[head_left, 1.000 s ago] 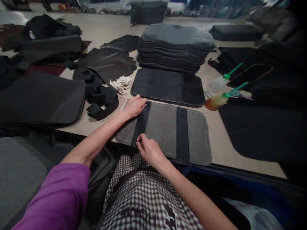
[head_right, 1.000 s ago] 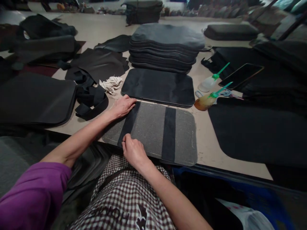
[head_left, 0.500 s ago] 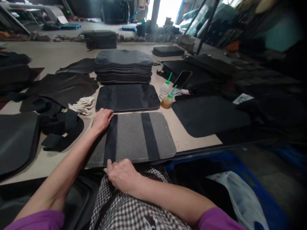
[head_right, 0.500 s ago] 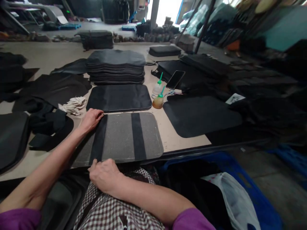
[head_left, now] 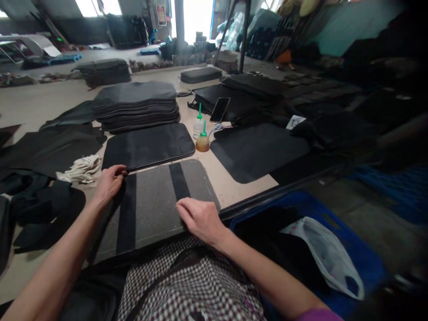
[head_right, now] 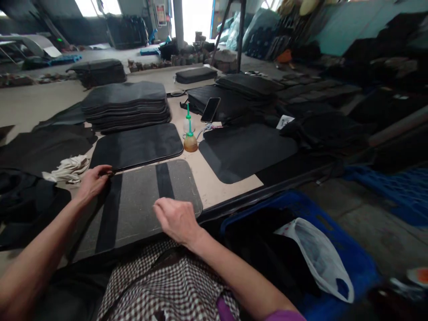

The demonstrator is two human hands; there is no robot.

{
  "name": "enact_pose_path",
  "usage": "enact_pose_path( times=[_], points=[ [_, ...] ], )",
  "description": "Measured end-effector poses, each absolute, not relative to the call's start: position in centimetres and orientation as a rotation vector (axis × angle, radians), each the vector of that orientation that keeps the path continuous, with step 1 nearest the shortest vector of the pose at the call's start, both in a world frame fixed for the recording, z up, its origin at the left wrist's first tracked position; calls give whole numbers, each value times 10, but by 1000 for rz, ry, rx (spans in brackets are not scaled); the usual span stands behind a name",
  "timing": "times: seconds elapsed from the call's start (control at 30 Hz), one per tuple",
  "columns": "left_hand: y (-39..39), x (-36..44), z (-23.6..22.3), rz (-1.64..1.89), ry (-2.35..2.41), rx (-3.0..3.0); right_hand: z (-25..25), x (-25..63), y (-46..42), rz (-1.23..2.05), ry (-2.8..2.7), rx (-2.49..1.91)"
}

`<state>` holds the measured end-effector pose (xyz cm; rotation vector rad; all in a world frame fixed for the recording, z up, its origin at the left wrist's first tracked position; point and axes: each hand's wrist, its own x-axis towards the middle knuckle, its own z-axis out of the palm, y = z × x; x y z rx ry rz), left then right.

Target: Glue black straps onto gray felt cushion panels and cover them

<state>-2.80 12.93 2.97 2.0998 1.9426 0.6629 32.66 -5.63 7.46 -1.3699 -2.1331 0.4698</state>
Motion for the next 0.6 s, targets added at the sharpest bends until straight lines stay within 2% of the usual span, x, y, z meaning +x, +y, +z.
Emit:
enact_pose_path(
  times=[0.2, 0.37, 0.6],
  points=[
    [119, -2, 51, 819, 1916, 2162, 40, 469, -25, -140, -1999, -1886],
    [103, 66, 64, 827, 1672, 2235, 10, 512, -29, -131, -2074, -1916],
    [71, 185, 73, 813, 1187, 2092, 16, 512, -30, -65, -1866, -1973]
  ],
)
